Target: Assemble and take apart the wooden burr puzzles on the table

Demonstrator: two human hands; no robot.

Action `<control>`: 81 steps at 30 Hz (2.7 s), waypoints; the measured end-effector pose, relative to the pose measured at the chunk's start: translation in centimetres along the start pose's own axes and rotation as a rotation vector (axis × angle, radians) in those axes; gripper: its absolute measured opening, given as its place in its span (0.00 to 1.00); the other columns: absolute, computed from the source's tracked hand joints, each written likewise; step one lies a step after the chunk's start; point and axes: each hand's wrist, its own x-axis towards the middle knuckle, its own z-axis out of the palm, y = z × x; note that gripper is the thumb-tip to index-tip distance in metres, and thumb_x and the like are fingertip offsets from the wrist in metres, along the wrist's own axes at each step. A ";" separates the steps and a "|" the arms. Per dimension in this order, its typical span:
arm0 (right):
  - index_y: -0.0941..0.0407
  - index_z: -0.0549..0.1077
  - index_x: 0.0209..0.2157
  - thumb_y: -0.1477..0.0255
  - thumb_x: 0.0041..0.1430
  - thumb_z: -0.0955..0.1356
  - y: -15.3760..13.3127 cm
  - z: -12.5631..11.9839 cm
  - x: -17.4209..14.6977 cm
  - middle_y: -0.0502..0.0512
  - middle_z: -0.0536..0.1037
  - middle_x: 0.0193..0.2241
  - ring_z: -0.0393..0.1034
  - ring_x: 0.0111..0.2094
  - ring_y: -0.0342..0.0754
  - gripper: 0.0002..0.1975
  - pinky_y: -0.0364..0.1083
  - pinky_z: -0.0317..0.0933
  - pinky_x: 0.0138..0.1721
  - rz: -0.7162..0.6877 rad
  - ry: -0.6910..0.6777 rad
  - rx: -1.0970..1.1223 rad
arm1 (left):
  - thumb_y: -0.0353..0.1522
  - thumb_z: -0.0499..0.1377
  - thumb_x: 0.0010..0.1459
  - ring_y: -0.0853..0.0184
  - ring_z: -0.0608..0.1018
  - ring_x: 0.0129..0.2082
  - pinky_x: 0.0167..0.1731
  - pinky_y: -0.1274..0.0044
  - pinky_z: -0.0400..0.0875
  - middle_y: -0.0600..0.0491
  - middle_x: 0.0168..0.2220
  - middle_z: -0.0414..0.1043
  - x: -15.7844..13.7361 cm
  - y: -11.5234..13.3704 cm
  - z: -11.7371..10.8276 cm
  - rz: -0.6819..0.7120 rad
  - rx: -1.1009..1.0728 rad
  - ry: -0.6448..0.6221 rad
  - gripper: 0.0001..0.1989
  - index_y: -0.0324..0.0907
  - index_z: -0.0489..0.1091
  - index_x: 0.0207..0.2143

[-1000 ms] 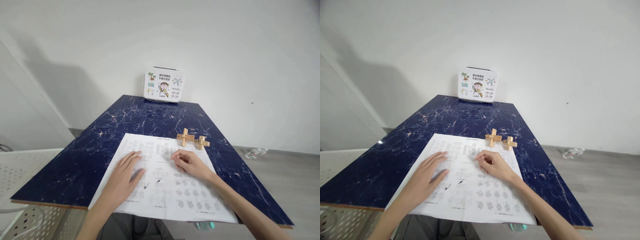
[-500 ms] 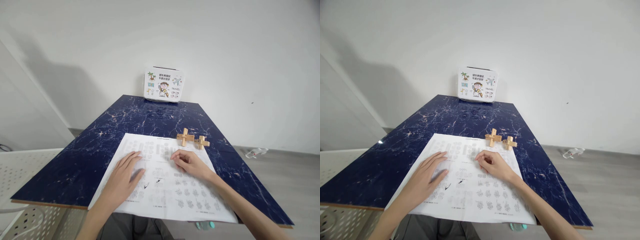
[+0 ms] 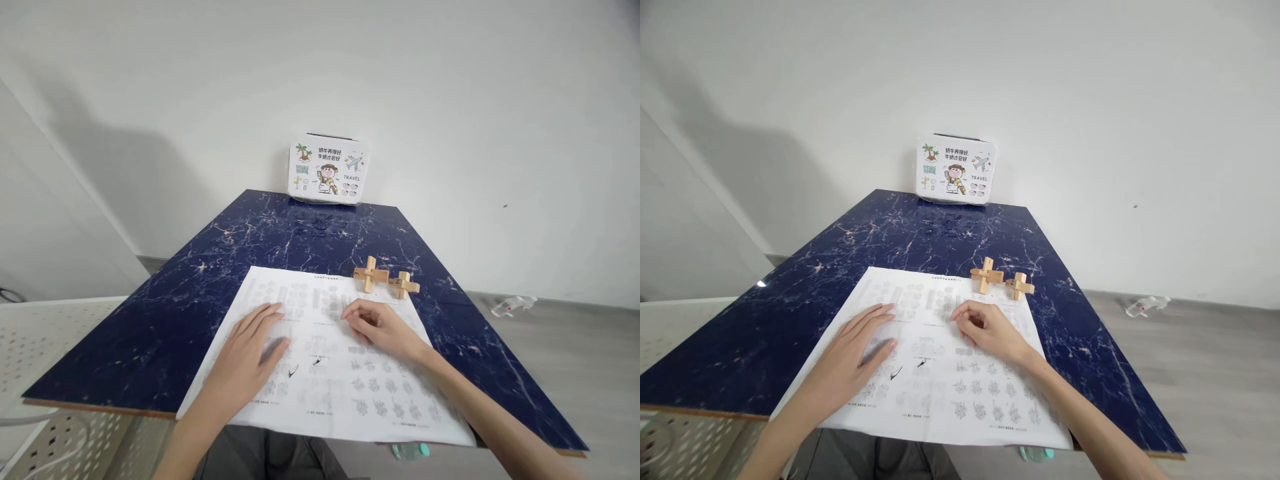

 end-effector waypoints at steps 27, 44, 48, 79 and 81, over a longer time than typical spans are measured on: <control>0.55 0.75 0.40 0.58 0.67 0.68 1.0 -0.9 1.7 0.47 0.71 0.22 0.63 0.20 0.42 0.14 0.42 0.54 0.21 -0.031 0.006 0.011 | 0.42 0.54 0.71 0.54 0.66 0.68 0.65 0.57 0.64 0.48 0.66 0.68 0.3 0.2 0.5 0.014 0.032 -0.011 0.19 0.47 0.66 0.60; 0.55 0.76 0.41 0.63 0.69 0.66 1.1 -1.2 1.9 0.48 0.71 0.23 0.63 0.22 0.43 0.11 0.43 0.53 0.24 -0.042 -0.010 -0.039 | 0.42 0.54 0.71 0.55 0.67 0.68 0.64 0.57 0.66 0.50 0.66 0.68 0.3 0.1 0.7 0.049 0.057 0.004 0.18 0.47 0.65 0.60; 0.55 0.76 0.41 0.63 0.69 0.66 1.1 -1.2 1.8 0.48 0.71 0.22 0.63 0.22 0.42 0.11 0.43 0.53 0.23 -0.036 -0.008 -0.047 | 0.42 0.54 0.71 0.55 0.67 0.68 0.64 0.57 0.66 0.50 0.66 0.67 0.1 0.1 0.6 0.051 0.048 -0.005 0.18 0.47 0.65 0.60; 0.55 0.77 0.42 0.62 0.68 0.66 0.8 -1.1 1.7 0.48 0.71 0.22 0.62 0.21 0.43 0.12 0.44 0.53 0.24 -0.029 -0.005 -0.061 | 0.42 0.54 0.71 0.55 0.68 0.67 0.64 0.58 0.66 0.50 0.65 0.68 0.1 0.4 0.4 0.043 0.021 0.002 0.18 0.48 0.66 0.59; 0.55 0.77 0.42 0.61 0.68 0.66 0.7 -1.1 1.7 0.48 0.71 0.22 0.62 0.22 0.44 0.12 0.44 0.53 0.24 -0.026 -0.004 -0.063 | 0.42 0.54 0.71 0.55 0.68 0.67 0.64 0.58 0.67 0.50 0.65 0.69 0.1 0.3 0.4 0.042 0.018 0.003 0.18 0.48 0.66 0.59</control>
